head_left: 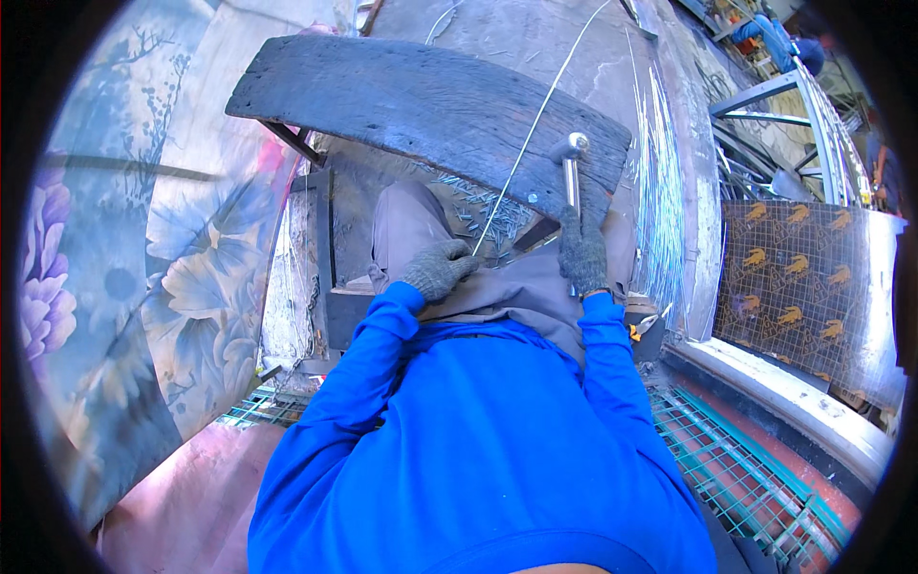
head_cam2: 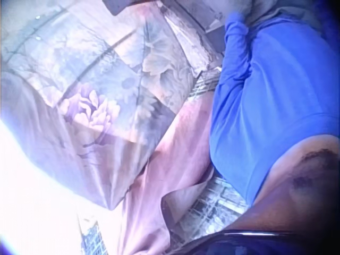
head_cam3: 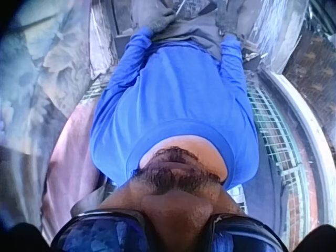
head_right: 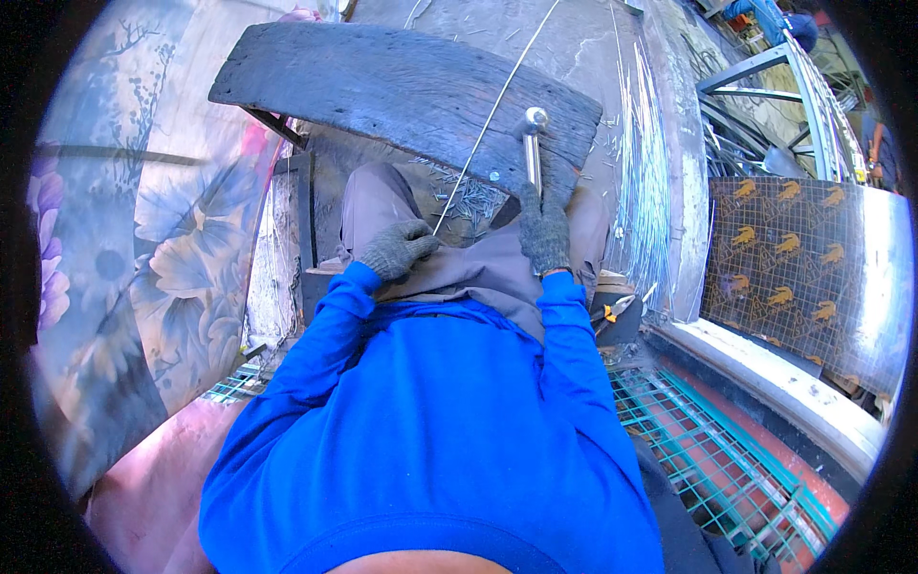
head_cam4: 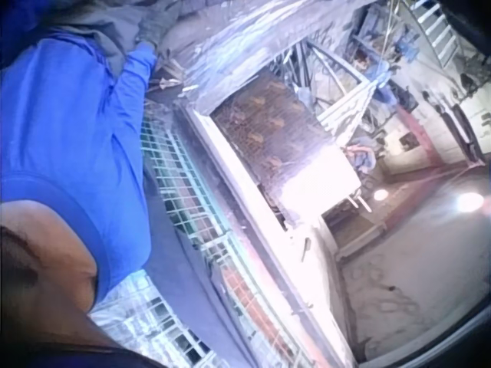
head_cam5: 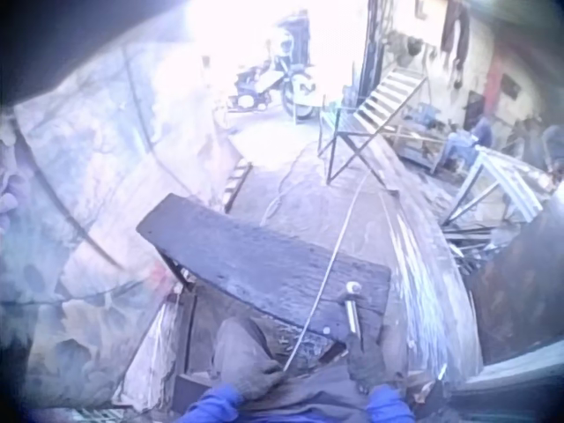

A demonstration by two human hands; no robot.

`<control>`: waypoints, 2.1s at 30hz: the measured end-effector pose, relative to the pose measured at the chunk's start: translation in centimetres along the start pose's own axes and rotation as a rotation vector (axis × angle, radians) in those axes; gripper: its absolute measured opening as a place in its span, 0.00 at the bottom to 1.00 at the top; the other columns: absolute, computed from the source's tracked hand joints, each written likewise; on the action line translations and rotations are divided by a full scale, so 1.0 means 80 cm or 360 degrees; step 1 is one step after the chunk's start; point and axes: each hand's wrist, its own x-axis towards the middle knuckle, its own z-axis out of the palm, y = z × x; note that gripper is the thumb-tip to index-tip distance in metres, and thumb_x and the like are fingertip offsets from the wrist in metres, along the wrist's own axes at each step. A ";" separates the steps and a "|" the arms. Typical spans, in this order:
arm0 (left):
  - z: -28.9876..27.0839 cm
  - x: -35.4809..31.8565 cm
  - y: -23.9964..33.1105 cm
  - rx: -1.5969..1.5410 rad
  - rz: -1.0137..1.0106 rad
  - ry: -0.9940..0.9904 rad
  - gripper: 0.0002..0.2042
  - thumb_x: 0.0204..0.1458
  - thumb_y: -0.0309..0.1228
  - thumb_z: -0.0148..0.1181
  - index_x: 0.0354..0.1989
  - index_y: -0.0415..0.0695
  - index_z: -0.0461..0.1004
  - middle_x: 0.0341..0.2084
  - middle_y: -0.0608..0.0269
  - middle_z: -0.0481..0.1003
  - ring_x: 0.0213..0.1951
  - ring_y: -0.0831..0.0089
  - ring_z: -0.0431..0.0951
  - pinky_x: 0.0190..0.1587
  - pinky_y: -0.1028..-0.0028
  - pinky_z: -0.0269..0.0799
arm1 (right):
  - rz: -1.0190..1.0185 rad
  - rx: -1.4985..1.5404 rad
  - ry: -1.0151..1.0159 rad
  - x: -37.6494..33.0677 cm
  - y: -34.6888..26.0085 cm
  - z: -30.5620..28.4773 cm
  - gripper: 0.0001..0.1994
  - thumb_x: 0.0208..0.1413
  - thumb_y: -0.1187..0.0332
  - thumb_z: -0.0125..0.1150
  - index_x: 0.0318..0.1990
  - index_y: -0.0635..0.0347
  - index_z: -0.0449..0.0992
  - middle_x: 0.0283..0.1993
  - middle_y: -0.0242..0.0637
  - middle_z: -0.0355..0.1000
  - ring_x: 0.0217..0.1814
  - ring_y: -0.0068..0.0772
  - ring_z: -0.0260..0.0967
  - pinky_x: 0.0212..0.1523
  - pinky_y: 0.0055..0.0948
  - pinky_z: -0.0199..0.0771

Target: Straightening or shaping a thin metal rod by hammering it against a wooden block.

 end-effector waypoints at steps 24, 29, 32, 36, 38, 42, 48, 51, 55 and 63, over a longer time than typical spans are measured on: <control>0.005 -0.023 0.010 0.0135 0.0026 0.0083 0.15 0.56 0.40 0.54 0.34 0.40 0.77 0.24 0.54 0.77 0.28 0.62 0.76 0.34 0.64 0.72 | -0.0356 -0.0211 0.0167 0.018 -0.060 -0.012 0.22 0.64 0.49 0.49 0.45 0.63 0.72 0.37 0.61 0.74 0.44 0.66 0.71 0.43 0.54 0.69; -0.009 -0.046 -0.001 0.0329 -0.0073 0.0152 0.15 0.55 0.41 0.55 0.35 0.41 0.77 0.28 0.50 0.78 0.34 0.54 0.78 0.39 0.59 0.71 | 0.0055 -0.0053 0.0353 0.000 -0.054 0.001 0.23 0.64 0.49 0.49 0.45 0.63 0.72 0.39 0.61 0.73 0.45 0.66 0.70 0.43 0.54 0.69; -0.024 -0.066 -0.019 0.0538 -0.0093 0.0178 0.15 0.55 0.42 0.56 0.37 0.42 0.77 0.33 0.47 0.78 0.39 0.48 0.78 0.44 0.56 0.71 | -0.0036 -0.0104 0.0325 -0.003 -0.056 -0.014 0.23 0.64 0.48 0.49 0.46 0.64 0.72 0.41 0.61 0.73 0.46 0.66 0.70 0.44 0.53 0.69; -0.034 -0.089 -0.035 0.0629 0.0065 0.0273 0.16 0.53 0.45 0.58 0.36 0.43 0.77 0.32 0.49 0.78 0.38 0.47 0.78 0.44 0.56 0.72 | 0.0265 0.0130 0.0176 -0.003 -0.105 -0.040 0.24 0.65 0.49 0.48 0.48 0.64 0.73 0.42 0.60 0.73 0.46 0.65 0.70 0.45 0.52 0.69; -0.032 -0.090 -0.030 0.0692 0.0037 0.0265 0.16 0.53 0.45 0.58 0.37 0.43 0.77 0.32 0.48 0.78 0.38 0.46 0.78 0.44 0.55 0.71 | 0.0035 -0.0021 0.0212 0.008 -0.081 -0.036 0.23 0.65 0.49 0.48 0.47 0.64 0.73 0.42 0.60 0.73 0.46 0.64 0.70 0.45 0.51 0.69; -0.025 -0.088 -0.032 0.0692 -0.0118 0.0219 0.16 0.54 0.44 0.56 0.41 0.45 0.77 0.36 0.45 0.78 0.42 0.45 0.77 0.56 0.52 0.65 | 0.0115 0.0226 0.0164 0.015 -0.144 -0.055 0.24 0.65 0.50 0.48 0.47 0.65 0.73 0.42 0.61 0.73 0.47 0.65 0.70 0.46 0.52 0.68; -0.016 -0.075 -0.050 0.0833 -0.0002 0.0258 0.15 0.53 0.44 0.58 0.38 0.45 0.75 0.34 0.43 0.77 0.39 0.43 0.77 0.44 0.52 0.70 | 0.0096 -0.0013 0.0249 0.037 -0.140 -0.034 0.26 0.63 0.46 0.47 0.47 0.64 0.73 0.42 0.62 0.73 0.46 0.65 0.70 0.46 0.54 0.68; -0.013 -0.076 -0.047 0.0900 0.0034 0.0287 0.15 0.53 0.44 0.57 0.38 0.44 0.75 0.34 0.43 0.77 0.39 0.42 0.77 0.43 0.52 0.70 | 0.0014 -0.0222 0.0047 0.054 -0.135 -0.038 0.23 0.65 0.50 0.47 0.51 0.62 0.74 0.43 0.57 0.74 0.45 0.61 0.71 0.45 0.51 0.69; -0.016 -0.083 -0.044 0.0760 -0.0013 0.0281 0.15 0.54 0.44 0.57 0.38 0.44 0.75 0.34 0.42 0.77 0.39 0.41 0.77 0.44 0.51 0.71 | 0.0043 0.0029 0.0214 0.042 -0.159 -0.042 0.28 0.63 0.44 0.45 0.46 0.65 0.73 0.42 0.63 0.73 0.46 0.67 0.70 0.47 0.57 0.67; -0.050 -0.110 -0.033 0.0947 -0.0030 -0.0014 0.16 0.55 0.45 0.53 0.38 0.44 0.75 0.36 0.43 0.77 0.41 0.43 0.77 0.45 0.53 0.71 | 0.0250 0.0102 0.0326 0.038 -0.113 -0.017 0.27 0.64 0.46 0.46 0.45 0.67 0.73 0.41 0.65 0.72 0.46 0.67 0.70 0.47 0.56 0.67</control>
